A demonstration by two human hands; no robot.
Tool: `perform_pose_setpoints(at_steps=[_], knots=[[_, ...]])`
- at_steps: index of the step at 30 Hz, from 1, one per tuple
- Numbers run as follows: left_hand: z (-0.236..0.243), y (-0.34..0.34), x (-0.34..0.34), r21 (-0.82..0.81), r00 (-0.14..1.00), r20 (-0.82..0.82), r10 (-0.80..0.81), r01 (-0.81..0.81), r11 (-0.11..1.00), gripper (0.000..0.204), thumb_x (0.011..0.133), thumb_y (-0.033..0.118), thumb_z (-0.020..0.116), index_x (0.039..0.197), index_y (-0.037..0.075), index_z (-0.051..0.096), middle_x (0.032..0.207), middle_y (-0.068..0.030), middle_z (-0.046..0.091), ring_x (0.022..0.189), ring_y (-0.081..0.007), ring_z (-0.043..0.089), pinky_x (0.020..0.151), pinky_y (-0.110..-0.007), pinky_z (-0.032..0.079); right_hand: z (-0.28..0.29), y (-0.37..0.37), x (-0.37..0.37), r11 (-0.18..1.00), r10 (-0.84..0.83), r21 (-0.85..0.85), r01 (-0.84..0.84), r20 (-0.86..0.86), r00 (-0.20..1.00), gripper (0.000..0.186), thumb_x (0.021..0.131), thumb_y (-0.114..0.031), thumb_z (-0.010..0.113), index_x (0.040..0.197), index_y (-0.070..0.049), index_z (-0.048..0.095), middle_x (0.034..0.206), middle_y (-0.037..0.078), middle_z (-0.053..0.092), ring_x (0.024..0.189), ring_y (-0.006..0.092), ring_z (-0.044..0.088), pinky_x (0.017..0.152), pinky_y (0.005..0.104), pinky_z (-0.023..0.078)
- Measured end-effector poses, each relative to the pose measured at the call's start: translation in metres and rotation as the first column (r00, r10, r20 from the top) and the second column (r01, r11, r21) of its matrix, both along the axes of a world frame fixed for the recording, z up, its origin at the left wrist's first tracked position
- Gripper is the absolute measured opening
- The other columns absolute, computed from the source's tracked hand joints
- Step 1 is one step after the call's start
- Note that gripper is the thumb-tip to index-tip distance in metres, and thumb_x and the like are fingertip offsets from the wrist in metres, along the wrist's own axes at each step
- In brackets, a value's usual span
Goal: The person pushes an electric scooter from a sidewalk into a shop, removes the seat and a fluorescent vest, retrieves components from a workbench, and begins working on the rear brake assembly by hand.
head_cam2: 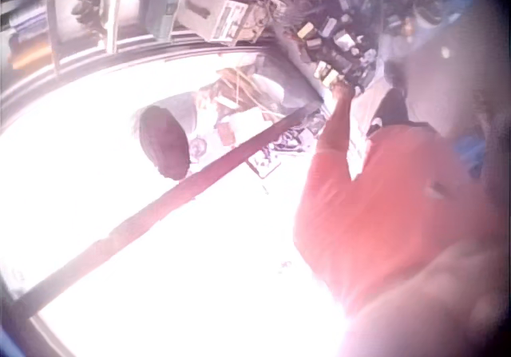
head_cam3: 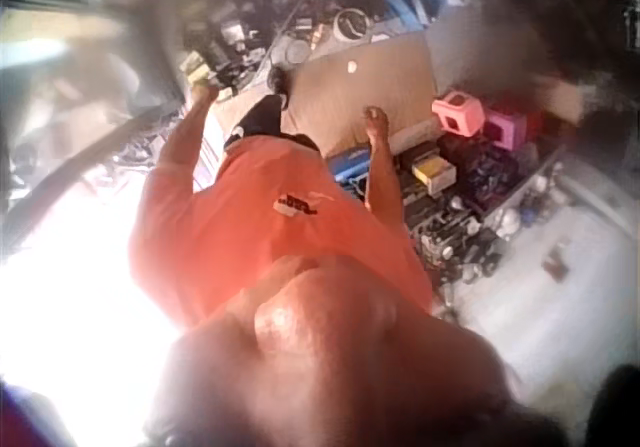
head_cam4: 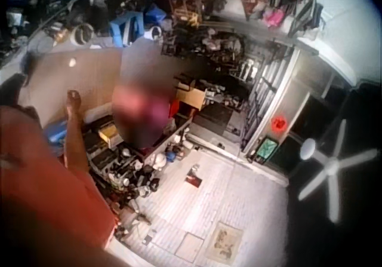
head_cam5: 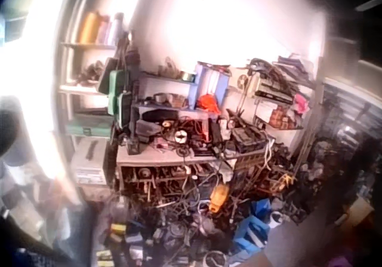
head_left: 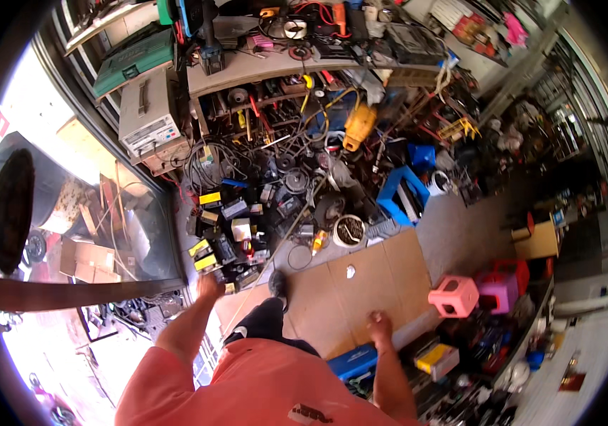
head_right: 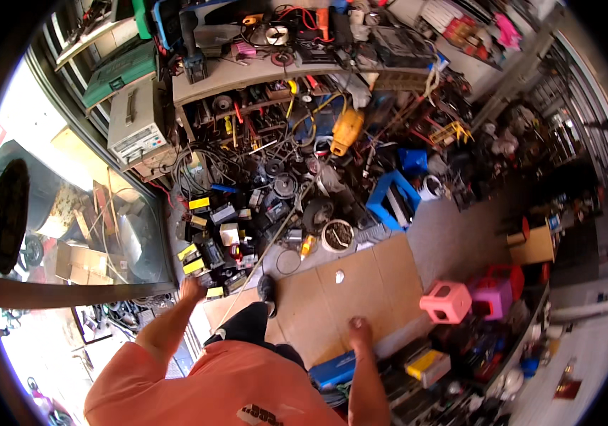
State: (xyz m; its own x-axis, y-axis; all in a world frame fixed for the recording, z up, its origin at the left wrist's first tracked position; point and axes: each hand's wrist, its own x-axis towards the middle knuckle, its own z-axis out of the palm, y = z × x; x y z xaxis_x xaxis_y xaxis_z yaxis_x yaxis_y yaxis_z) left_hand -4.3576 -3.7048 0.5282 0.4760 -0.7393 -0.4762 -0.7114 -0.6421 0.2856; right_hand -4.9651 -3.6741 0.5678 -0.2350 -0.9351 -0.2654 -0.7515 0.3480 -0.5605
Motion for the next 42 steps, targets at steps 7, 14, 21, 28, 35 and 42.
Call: perform_pose_setpoints(at_steps=[7,14,21,28,35,42], knots=[[0.222,-0.456,-0.016,-0.584,0.872,0.465,-0.154,0.432,0.687,0.049,0.094,0.037,0.065,0.133,0.006,0.059,0.146,-0.0191,0.05,0.132,-0.0392,0.049,0.107,-0.05,0.042,0.025,-0.159,0.044,0.925,0.206,0.323,-0.202,0.021,0.978,0.04,0.09,-0.039,0.073,0.108,-0.003,0.075,0.107,0.019,0.075,0.103,0.0367,0.071,0.092,0.0444,0.055],[0.215,-0.659,0.08,-0.514,0.756,0.62,0.212,0.186,0.837,0.044,0.097,0.049,0.058,0.118,0.011,0.067,0.124,-0.0103,0.063,0.119,-0.0307,0.056,0.099,-0.048,0.045,-0.082,-0.489,0.096,0.793,0.502,0.291,-0.535,0.186,0.845,0.029,0.09,-0.031,0.074,0.101,-0.005,0.074,0.094,0.016,0.075,0.092,0.0306,0.072,0.084,0.0411,0.056],[0.228,-0.72,0.036,-0.653,0.728,0.65,0.217,0.389,0.649,0.042,0.078,0.044,0.069,0.101,0.01,0.062,0.104,-0.0142,0.054,0.104,-0.033,0.052,0.089,-0.049,0.042,-0.26,-0.914,0.114,0.862,-0.123,0.255,-0.439,0.944,0.307,0.034,0.102,-0.022,0.055,0.132,-0.011,0.063,0.13,0.002,0.065,0.12,0.0174,0.06,0.097,0.0345,0.052],[0.21,-0.679,0.057,-0.559,0.761,0.613,0.215,0.224,0.799,0.044,0.076,0.042,0.069,0.105,0.009,0.061,0.106,-0.0157,0.054,0.103,-0.0356,0.051,0.089,-0.049,0.041,-0.254,-1.028,0.203,0.895,0.415,-0.143,-0.423,0.618,0.668,0.054,0.092,-0.034,0.065,0.14,-0.012,0.053,0.143,0.016,0.06,0.124,0.0319,0.06,0.11,0.0446,0.044],[0.223,-0.688,0.057,-0.574,0.735,0.65,0.195,0.305,0.76,0.049,0.072,0.043,0.07,0.106,0.009,0.061,0.108,-0.0169,0.053,0.104,-0.0375,0.051,0.088,-0.05,0.042,-0.016,-0.952,0.234,0.099,0.723,-0.161,-0.982,-0.666,0.182,0.06,0.085,-0.028,0.077,0.14,-0.02,0.055,0.123,0.015,0.067,0.097,0.0337,0.067,0.091,0.0468,0.051],[0.2,-0.705,0.064,-0.47,0.596,0.782,0.183,0.37,0.802,0.06,0.075,0.053,0.073,0.114,0.008,0.064,0.119,-0.0183,0.056,0.113,-0.0366,0.053,0.097,-0.052,0.044,-0.183,-1.041,0.169,0.411,0.813,-0.077,-0.908,-0.419,0.404,0.041,0.091,-0.027,0.071,0.129,-0.016,0.06,0.11,0.014,0.071,0.088,0.0334,0.069,0.081,0.0473,0.054]])
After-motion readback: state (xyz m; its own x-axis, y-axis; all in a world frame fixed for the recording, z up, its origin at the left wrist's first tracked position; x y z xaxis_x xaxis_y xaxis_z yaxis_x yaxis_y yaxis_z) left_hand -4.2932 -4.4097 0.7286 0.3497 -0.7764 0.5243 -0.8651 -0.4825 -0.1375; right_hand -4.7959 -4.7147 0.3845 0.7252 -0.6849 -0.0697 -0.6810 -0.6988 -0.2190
